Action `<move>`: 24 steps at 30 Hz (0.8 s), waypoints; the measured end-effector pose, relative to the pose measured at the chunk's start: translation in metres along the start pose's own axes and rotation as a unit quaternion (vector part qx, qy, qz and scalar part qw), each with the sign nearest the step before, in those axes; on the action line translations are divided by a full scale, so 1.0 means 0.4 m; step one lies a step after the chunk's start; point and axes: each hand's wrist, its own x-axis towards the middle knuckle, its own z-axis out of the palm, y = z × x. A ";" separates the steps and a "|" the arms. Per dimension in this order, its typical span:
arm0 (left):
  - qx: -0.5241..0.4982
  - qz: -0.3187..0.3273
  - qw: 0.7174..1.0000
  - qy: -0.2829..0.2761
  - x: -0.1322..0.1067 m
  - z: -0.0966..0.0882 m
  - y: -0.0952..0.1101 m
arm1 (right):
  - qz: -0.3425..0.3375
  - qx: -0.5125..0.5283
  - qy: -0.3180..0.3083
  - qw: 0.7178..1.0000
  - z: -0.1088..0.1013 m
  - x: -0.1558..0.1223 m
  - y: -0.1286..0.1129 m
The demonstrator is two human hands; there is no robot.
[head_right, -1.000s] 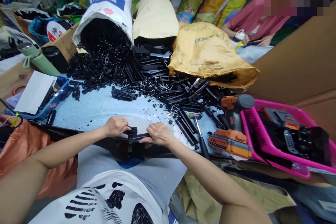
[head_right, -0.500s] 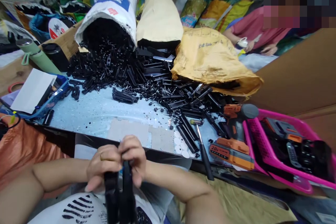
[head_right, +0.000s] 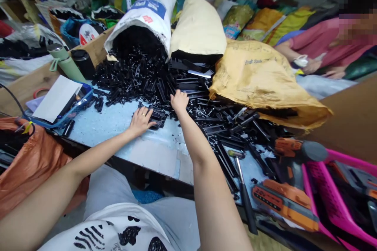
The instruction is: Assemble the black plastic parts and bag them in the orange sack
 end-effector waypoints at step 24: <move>-0.309 0.003 0.950 -0.036 -0.221 -0.094 0.070 | -0.135 0.210 -0.174 0.952 -0.136 -0.581 0.048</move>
